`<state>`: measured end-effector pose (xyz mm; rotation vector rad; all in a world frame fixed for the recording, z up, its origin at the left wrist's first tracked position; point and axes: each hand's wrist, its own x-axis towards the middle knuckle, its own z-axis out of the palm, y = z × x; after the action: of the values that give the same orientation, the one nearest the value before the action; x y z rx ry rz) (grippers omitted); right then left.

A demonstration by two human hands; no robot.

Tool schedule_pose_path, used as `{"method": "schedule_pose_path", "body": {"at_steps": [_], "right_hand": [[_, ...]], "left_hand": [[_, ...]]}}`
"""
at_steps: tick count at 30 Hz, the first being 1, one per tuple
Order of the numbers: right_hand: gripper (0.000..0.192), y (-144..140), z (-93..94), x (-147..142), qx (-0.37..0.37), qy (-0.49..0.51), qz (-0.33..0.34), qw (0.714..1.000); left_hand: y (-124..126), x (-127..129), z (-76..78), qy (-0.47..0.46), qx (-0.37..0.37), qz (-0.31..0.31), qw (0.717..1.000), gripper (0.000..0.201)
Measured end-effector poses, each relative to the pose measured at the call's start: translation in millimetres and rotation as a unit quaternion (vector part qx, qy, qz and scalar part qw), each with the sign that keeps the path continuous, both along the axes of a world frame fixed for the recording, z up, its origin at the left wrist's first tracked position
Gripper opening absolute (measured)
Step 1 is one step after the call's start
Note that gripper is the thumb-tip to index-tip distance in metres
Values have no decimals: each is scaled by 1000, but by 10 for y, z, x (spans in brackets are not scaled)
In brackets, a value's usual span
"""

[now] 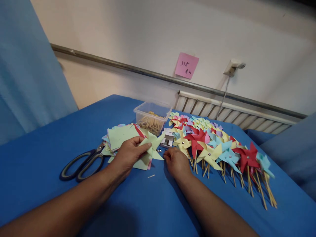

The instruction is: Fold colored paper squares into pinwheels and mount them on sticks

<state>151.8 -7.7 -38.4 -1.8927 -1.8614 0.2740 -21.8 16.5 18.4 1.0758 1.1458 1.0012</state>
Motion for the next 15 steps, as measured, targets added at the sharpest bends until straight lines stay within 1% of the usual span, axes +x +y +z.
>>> {"method": "schedule_pose_path", "body": {"at_steps": [4, 7, 9, 11, 13, 15], "right_hand": [[8, 4, -9, -5, 6, 14, -7, 1000], [10, 9, -3, -9, 18, 25, -14, 999], [13, 1, 6, -9, 47, 67, -19, 996], [13, -29, 22, -15, 97, 160, -26, 982], [12, -88, 50, -38, 152, 261, -23, 953], [11, -167, 89, -83, 191, 315, -2, 930]], "left_hand": [[-7, 3, 8, 3, -10, -5, 1000, 24], [-14, 8, 16, 16, 11, 7, 1000, 22], [-17, 10, 16, 42, 31, 21, 998, 22], [-16, 10, 7, 68, 48, 27, 996, 21], [-12, 10, -16, 80, 59, 13, 995, 20], [-6, 10, -48, 86, 72, -9, 994, 19]]}}
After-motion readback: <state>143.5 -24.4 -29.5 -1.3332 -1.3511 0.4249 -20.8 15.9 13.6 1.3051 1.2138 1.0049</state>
